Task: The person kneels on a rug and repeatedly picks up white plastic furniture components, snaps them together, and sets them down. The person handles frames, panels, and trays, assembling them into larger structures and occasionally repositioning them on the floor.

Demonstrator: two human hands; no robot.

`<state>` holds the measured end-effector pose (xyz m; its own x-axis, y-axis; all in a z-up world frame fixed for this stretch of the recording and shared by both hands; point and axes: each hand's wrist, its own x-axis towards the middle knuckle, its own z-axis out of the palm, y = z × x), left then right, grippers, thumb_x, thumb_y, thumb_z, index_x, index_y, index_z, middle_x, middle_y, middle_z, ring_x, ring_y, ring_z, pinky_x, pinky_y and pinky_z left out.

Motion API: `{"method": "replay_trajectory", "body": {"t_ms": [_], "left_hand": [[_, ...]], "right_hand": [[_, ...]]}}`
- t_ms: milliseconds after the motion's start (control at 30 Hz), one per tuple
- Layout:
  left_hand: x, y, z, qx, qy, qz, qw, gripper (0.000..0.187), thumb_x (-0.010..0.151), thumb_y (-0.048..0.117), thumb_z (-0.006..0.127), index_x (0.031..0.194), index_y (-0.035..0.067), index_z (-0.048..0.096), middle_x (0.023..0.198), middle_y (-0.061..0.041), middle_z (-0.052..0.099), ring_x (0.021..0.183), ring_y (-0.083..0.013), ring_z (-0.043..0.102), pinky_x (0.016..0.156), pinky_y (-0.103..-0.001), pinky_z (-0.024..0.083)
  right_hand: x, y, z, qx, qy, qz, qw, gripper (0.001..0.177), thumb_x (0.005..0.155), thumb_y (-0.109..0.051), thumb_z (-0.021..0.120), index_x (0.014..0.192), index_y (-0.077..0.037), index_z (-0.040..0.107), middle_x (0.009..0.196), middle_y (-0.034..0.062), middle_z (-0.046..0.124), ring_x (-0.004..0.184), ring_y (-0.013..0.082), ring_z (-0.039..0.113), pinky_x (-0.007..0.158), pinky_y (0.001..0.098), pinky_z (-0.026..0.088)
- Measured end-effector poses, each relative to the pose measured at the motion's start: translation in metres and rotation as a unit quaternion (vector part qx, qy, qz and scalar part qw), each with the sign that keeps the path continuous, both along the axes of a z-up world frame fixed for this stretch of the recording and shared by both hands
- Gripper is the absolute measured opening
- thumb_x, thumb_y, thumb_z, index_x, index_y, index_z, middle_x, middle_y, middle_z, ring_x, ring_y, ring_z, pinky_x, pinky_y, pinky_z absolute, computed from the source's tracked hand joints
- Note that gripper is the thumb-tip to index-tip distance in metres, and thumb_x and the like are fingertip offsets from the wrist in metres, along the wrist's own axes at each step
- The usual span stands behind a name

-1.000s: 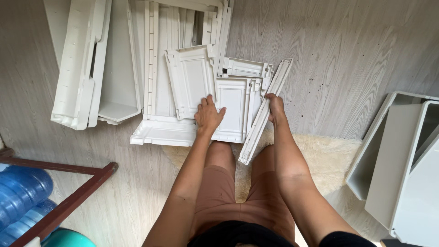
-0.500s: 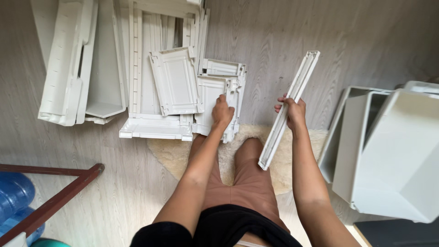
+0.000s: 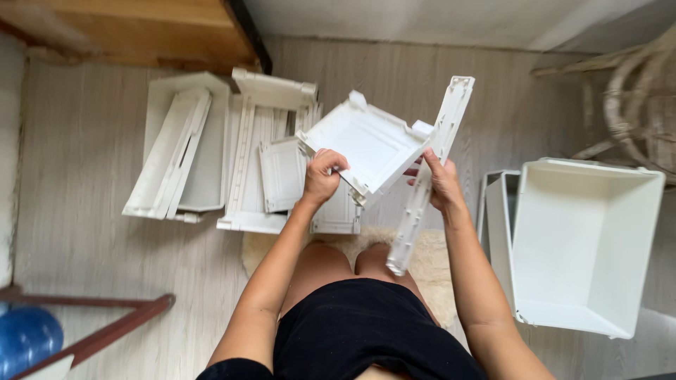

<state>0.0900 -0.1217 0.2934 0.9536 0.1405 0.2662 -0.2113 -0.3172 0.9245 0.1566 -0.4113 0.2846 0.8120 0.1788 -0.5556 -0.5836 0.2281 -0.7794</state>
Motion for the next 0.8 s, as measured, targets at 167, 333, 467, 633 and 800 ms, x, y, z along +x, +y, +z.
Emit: {"method": "replay_trajectory", "body": {"t_ms": [167, 333, 467, 633, 800], "left_hand": [[0.012, -0.026, 0.07, 0.153, -0.225, -0.05, 0.961, 0.013, 0.081, -0.005, 0.068, 0.081, 0.007, 0.064, 0.087, -0.004, 0.066, 0.089, -0.0246, 0.06, 0.084, -0.035, 0.046], [0.034, -0.035, 0.102, 0.279, -0.292, -0.037, 0.914, 0.012, 0.088, -0.001, 0.071, 0.081, 0.008, 0.068, 0.087, -0.002, 0.069, 0.087, -0.0205, 0.06, 0.082, -0.037, 0.045], [0.042, -0.02, 0.119, 0.38, -0.306, 0.046, 0.872, 0.025, 0.084, 0.013, 0.077, 0.107, 0.021, 0.071, 0.123, -0.008, 0.065, 0.117, -0.0212, 0.053, 0.101, -0.041, 0.043], [0.044, 0.073, 0.139, 0.106, -0.05, 0.109, 0.987, 0.134, 0.065, 0.048, 0.09, 0.166, 0.016, 0.008, 0.165, -0.031, 0.023, 0.15, -0.0382, 0.03, 0.121, -0.054, 0.035], [0.063, 0.099, 0.116, -0.307, 0.19, -0.222, 0.906, 0.108, 0.071, 0.036, 0.088, 0.156, -0.001, 0.033, 0.141, -0.019, 0.057, 0.13, -0.0315, 0.058, 0.108, -0.043, 0.051]], "right_hand": [[-0.002, 0.019, 0.076, 0.163, -0.122, -0.102, 0.974, 0.08, 0.083, -0.042, 0.078, 0.139, 0.006, 0.047, 0.12, 0.0194, 0.065, 0.115, 0.0336, 0.069, 0.089, 0.0448, 0.061], [0.0, 0.026, 0.136, 0.087, -0.292, -0.07, 0.95, 0.083, 0.076, -0.024, 0.085, 0.141, 0.006, 0.043, 0.123, 0.0157, 0.056, 0.118, 0.0297, 0.061, 0.102, 0.0418, 0.058], [0.005, 0.026, 0.156, 0.057, -0.315, -0.101, 0.942, 0.073, 0.072, -0.008, 0.075, 0.137, 0.004, 0.046, 0.117, 0.0144, 0.055, 0.111, 0.0305, 0.063, 0.096, 0.0428, 0.062], [0.025, -0.006, 0.163, 0.085, -0.341, -0.058, 0.934, 0.065, 0.07, -0.003, 0.065, 0.133, 0.0, 0.048, 0.112, 0.0099, 0.057, 0.107, 0.0254, 0.066, 0.091, 0.0415, 0.064], [0.044, -0.02, 0.147, 0.092, -0.324, -0.015, 0.942, 0.059, 0.072, 0.005, 0.06, 0.13, 0.001, 0.054, 0.108, 0.0106, 0.064, 0.099, 0.0236, 0.068, 0.088, 0.0373, 0.06]]}}
